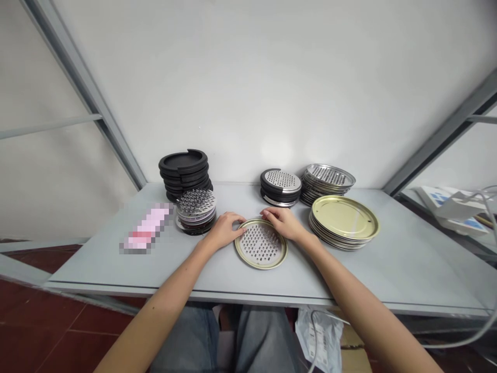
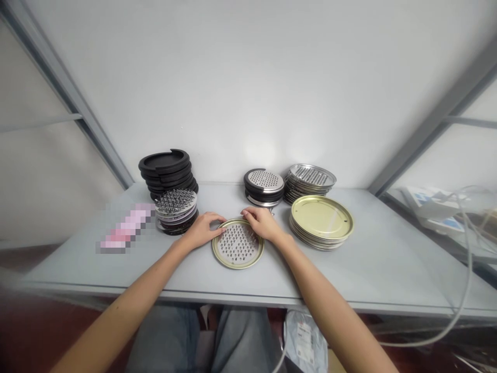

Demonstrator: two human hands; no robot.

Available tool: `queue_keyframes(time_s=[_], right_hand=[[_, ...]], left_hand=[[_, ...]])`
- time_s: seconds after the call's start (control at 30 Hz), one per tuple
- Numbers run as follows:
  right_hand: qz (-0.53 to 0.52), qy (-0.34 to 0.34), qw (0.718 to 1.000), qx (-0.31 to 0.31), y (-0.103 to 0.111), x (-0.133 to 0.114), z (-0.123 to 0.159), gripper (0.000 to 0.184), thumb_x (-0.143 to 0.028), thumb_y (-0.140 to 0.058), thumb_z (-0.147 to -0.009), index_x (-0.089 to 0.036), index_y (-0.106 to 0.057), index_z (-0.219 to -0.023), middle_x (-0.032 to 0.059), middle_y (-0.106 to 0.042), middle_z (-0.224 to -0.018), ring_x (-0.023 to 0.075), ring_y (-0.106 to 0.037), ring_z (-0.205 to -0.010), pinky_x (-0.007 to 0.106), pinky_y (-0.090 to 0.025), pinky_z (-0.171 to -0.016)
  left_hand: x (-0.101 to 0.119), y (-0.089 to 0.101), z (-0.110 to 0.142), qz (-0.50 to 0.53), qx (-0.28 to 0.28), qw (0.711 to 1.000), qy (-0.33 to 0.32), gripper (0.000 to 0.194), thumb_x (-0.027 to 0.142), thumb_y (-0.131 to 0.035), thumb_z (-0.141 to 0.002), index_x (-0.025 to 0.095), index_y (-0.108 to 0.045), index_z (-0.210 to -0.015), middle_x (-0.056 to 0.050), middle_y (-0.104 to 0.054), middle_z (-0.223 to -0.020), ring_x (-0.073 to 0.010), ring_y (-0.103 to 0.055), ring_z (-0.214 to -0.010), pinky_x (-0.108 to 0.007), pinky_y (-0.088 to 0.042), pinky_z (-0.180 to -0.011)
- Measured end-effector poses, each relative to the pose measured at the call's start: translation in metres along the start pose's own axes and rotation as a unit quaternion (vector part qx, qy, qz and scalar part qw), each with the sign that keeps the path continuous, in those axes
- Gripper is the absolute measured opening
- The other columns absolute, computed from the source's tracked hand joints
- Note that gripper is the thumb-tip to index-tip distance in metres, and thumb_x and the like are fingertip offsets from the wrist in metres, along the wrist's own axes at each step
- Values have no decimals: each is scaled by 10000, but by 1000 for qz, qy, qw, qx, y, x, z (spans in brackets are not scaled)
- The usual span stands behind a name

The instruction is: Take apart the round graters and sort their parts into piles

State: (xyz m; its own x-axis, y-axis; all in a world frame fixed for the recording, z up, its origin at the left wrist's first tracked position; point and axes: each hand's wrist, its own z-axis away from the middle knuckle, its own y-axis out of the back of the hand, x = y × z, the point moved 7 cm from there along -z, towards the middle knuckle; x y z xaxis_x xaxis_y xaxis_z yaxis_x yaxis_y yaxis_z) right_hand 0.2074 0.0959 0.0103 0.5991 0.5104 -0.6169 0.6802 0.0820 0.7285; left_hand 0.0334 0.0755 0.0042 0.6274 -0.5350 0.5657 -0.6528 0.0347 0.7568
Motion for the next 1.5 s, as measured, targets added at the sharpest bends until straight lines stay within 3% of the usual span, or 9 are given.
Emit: queue_keyframes(time_s=[0.2,0.63,1.17,1.5], right_hand=[[16,-4,1000,-9,-1,-1,0,331,-344,-396,-927,-154,-661,-869,43,-684,-776,156,-567,-669,253,-386,-630],[32,1,999,-9,-1,-3,1,304,-321,-434,-909,-154,-687,-910,37,-687,-780,154,-563,-668,260,-384,-638],[43,7,999,-1,-2,-4,2,304,-317,-437,-907,-157,-696,-917,44,-698,-792,156,-569,-671,260,-388,-642],[46,9,999,-5,-3,-2,1,313,-313,-425,-911,-155,-695,-921,47,-702,-812,160,-580,-689,259,-390,-645]], left_hand=[[-1,-2,-1,-8,2,1000,17,181,218,-682,-778,198,-721,-954,-39,-719,-993,-206,-623,-964,-322,-456,-898],[7,-2,0,-100,-18,995,-14,191,237,-638,-828,195,-735,-987,-53,-703,-898,-195,-613,-872,-293,-465,-798],[6,-8,-1,-76,-5,996,-39,150,174,-623,-828,183,-752,-904,-56,-648,-796,-175,-581,-806,-284,-455,-768],[-2,-10,0,-35,35,998,-29,146,166,-634,-811,185,-755,-891,-44,-661,-784,-156,-592,-768,-277,-465,-751]])
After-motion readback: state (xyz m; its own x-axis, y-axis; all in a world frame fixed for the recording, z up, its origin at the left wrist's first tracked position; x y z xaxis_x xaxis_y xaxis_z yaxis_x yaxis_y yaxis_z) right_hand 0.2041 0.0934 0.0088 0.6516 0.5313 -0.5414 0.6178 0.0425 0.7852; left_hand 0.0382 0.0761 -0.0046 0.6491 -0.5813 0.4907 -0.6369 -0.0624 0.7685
